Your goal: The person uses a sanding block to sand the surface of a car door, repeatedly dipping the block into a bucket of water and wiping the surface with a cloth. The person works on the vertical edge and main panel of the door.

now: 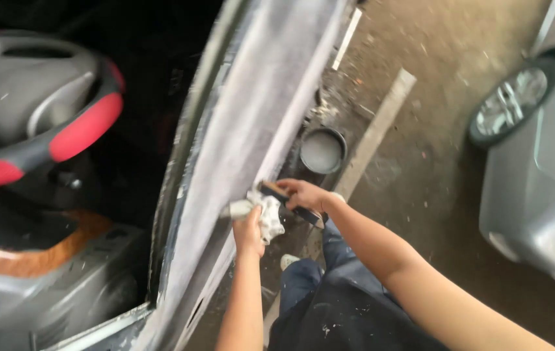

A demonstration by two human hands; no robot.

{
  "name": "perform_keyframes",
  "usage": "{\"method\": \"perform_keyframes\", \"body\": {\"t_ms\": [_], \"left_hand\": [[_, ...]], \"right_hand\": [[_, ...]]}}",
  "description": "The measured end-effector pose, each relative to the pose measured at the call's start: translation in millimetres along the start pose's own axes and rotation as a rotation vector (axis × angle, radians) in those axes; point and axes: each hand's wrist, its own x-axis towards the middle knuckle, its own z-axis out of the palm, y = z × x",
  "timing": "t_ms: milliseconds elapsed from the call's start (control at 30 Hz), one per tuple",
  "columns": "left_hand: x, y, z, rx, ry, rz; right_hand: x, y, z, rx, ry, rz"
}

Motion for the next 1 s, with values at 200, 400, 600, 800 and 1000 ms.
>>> {"method": "perform_keyframes", "body": {"t_ms": [200, 400, 600, 800, 1000], "left_hand": [[7.9, 77.4, 134.3, 0.913, -0.324, 0.678], [16.7, 124.1, 216.5, 1.179, -0.536, 0.941], [36.8, 174.2, 277.0, 1.719, -0.376, 0.949], [50.9, 193.0, 307.4, 1.957, -0.598, 1.665], [65.2, 204.8, 307.3, 2.210, -0.715, 1.868]], "right_hand": [[37.3, -21.3, 21.5, 0.823, 0.595, -0.310], [68.6, -81.9, -13.5, 0.921, 0.808, -0.621], [95.5, -107.1, -45.8, 0.511, 1.078, -0.352], [93.0, -161.8, -83.1, 0.446, 1.221, -0.576], [99.3, -110.6, 50.0, 0.113, 1.345, -0.419]]}}
